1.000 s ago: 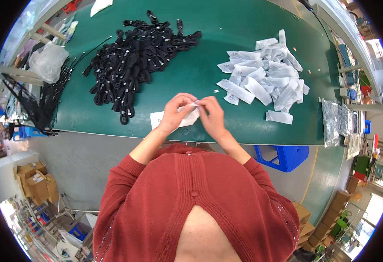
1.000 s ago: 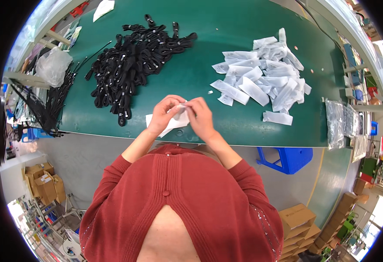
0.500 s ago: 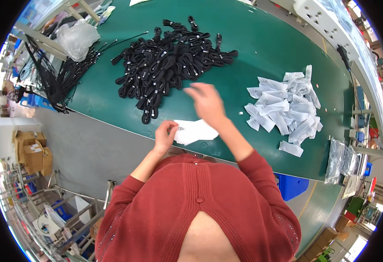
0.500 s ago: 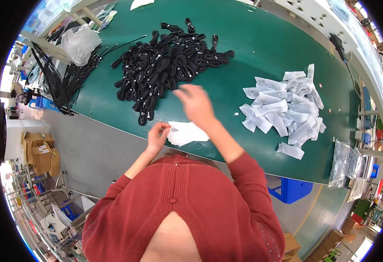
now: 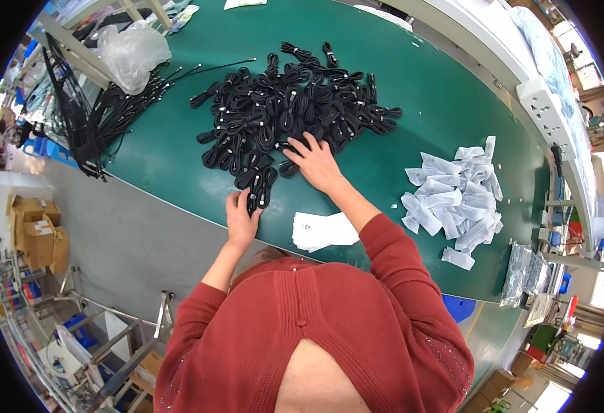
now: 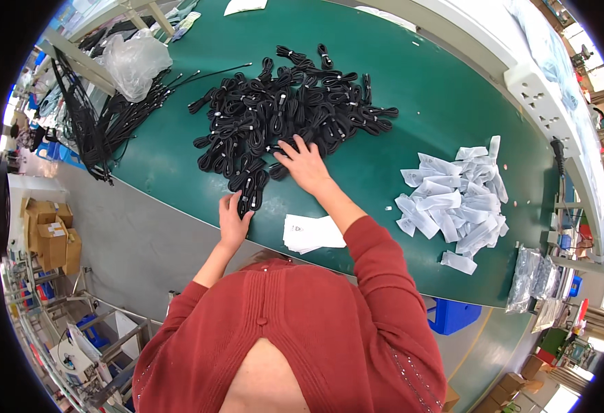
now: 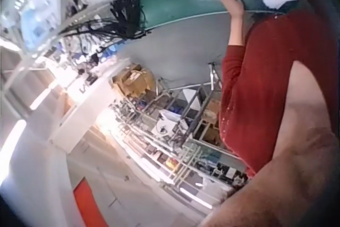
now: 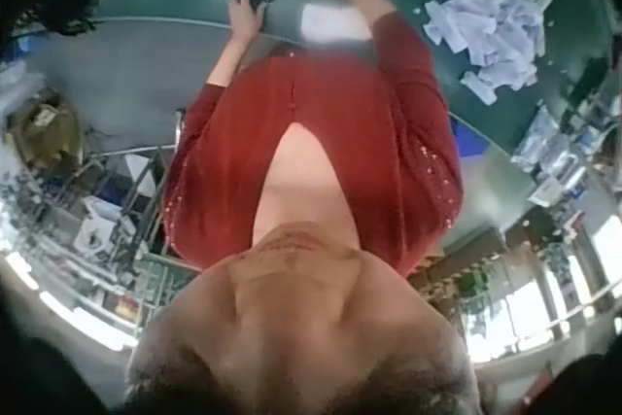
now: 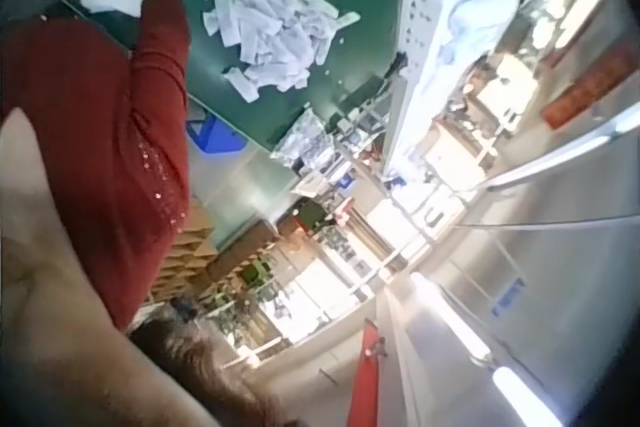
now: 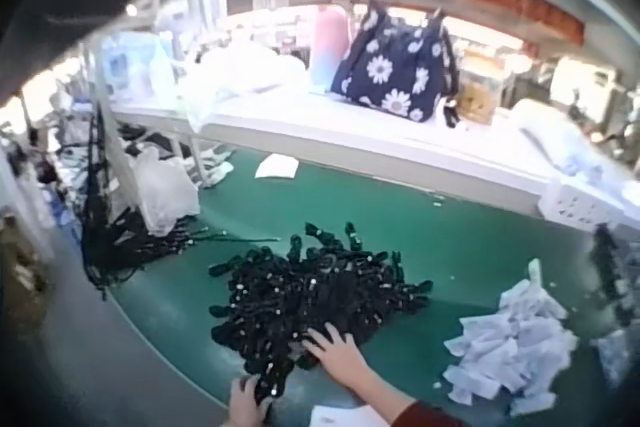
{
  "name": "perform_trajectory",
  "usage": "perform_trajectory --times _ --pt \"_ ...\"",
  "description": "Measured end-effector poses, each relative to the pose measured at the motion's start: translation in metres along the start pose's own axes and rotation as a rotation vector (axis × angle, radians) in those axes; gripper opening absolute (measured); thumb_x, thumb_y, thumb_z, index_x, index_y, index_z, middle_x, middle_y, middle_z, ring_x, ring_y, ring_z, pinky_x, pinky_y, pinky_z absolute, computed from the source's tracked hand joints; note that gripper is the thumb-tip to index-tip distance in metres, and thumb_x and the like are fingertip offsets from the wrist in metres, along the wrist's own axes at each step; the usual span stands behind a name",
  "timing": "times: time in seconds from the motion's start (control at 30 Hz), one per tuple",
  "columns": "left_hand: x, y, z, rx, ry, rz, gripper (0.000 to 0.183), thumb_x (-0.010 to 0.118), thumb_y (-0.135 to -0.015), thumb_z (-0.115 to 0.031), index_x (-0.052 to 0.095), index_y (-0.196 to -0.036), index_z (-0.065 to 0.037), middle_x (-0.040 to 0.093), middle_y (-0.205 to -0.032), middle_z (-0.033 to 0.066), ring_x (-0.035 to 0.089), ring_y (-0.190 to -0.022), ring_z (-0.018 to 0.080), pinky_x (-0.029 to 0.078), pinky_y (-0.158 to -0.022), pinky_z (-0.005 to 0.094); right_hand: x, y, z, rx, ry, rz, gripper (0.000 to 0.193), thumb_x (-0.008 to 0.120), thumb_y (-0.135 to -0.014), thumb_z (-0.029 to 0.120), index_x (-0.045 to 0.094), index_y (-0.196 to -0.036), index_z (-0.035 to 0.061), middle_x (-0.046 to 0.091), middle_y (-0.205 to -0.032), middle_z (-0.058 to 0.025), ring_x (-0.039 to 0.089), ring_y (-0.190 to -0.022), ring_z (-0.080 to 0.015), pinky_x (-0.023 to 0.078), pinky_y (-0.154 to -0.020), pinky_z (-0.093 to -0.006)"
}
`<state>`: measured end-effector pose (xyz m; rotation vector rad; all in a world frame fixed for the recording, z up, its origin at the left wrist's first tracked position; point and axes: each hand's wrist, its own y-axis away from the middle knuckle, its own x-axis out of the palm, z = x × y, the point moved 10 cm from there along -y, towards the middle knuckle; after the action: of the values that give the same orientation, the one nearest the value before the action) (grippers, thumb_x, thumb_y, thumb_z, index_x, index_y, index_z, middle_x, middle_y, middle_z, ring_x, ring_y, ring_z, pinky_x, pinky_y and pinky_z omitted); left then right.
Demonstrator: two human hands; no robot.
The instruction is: The person repeatedly picks up black cables from a pile on a green table and places them into small white plastic bags. The person handles the items one at a time, inserting each cable into a bag and then setting the packaged item aside. The task involves repetitive pick-and-place motions without the use of tools.
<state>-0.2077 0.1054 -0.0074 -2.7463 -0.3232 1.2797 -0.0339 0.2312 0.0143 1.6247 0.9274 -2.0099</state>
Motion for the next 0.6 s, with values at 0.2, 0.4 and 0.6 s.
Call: perform_trajectory --times 0.2,0.4,0.6 --pt "0.053 -0.041 -0.033 0.197 0.045 0.163 0.064 0.075 -0.073 -0.002 0.053 -0.133 -0.009 0.050 -0.112 0.0173 0.050 -0.103 0.0371 0.044 -0.091 0.0444 -0.007 0.050 -0.043 0.238 0.014 0.045 0.049 0.066 -0.083 0.019 0.057 -0.131 0.0172 0.044 -0.146 -0.0009 0.035 -0.137 -0.0301 0.040 -0.096 -0.0520" --pt "0.057 -0.058 -0.074 0.282 0.035 0.159 0.064 0.076 -0.070 -0.002 0.053 -0.130 -0.004 0.049 -0.120 0.0181 0.047 -0.108 0.0379 0.042 -0.093 0.0452 -0.075 0.114 -0.065 0.557 -0.210 -0.188 0.036 0.063 -0.090 0.020 0.058 -0.124 0.0112 0.065 -0.113 -0.0106 0.061 -0.107 -0.0295 0.043 -0.097 -0.0478" --pt "0.089 0.004 -0.151 0.479 0.416 0.437 0.024 0.069 -0.080 -0.003 0.062 -0.102 -0.004 0.055 -0.102 0.0154 0.057 -0.095 0.0350 0.048 -0.082 0.0426 -0.039 0.265 -0.094 1.198 -0.662 -0.240 0.035 0.058 -0.096 0.020 0.051 -0.123 -0.0017 0.065 -0.077 -0.0144 0.066 -0.067 -0.0291 0.050 -0.063 -0.0394"
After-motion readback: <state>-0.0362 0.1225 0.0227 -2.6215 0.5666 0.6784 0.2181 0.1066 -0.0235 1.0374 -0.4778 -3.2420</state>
